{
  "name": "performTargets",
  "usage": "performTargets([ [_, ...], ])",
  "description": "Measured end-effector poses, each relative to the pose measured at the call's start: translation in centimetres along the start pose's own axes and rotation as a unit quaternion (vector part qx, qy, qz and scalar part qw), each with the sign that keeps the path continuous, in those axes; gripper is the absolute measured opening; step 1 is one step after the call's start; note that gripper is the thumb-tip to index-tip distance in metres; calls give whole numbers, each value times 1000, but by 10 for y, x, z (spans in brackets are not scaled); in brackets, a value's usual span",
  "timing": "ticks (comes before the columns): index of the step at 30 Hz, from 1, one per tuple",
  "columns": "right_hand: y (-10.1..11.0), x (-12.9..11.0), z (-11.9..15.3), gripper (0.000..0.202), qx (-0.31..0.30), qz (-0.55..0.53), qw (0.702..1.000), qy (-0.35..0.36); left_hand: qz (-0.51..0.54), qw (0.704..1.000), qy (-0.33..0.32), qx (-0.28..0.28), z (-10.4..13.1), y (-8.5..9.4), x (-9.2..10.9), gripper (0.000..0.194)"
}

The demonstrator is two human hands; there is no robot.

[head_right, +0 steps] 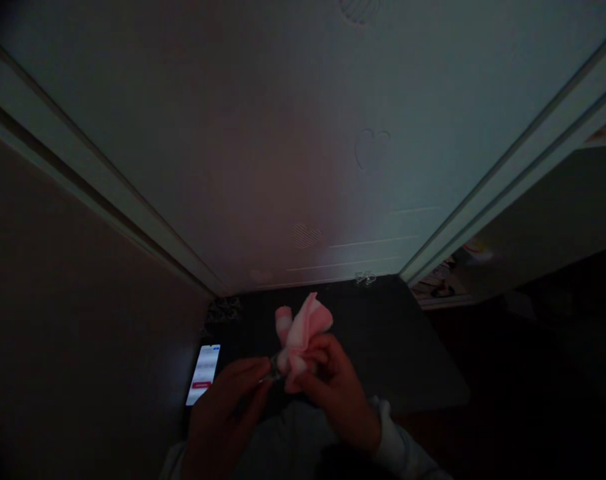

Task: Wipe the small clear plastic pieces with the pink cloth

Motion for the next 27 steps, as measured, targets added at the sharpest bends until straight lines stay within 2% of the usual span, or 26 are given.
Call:
performTargets([
  [4, -6, -1, 1, 25, -62, -15, 998, -25, -6, 1000, -14, -18, 2, -1, -1, 16],
  [7, -6, -1, 2, 26, -85, -7, 996, -39, -21, 999, -20, -14, 5, -1, -2, 19],
  [16, -8, -5, -2, 27, -104, 59, 992, -34, 24, 1000, 10, -9, 2, -4, -2, 16],
  [27, -7, -1, -5, 25, -119, 3, 990, -75, -18, 997, -61, -53, 6, -8, -2, 23],
])
Point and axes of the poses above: each hand's wrist, its own z-axis away from the middle knuckle, its own y-axis out of the back of the hand, x = y × z, the point moved 5 cm from there along -z, towards the middle knuckle, and after that the axes turned 5 degrees about x, right-handed, at the moved point
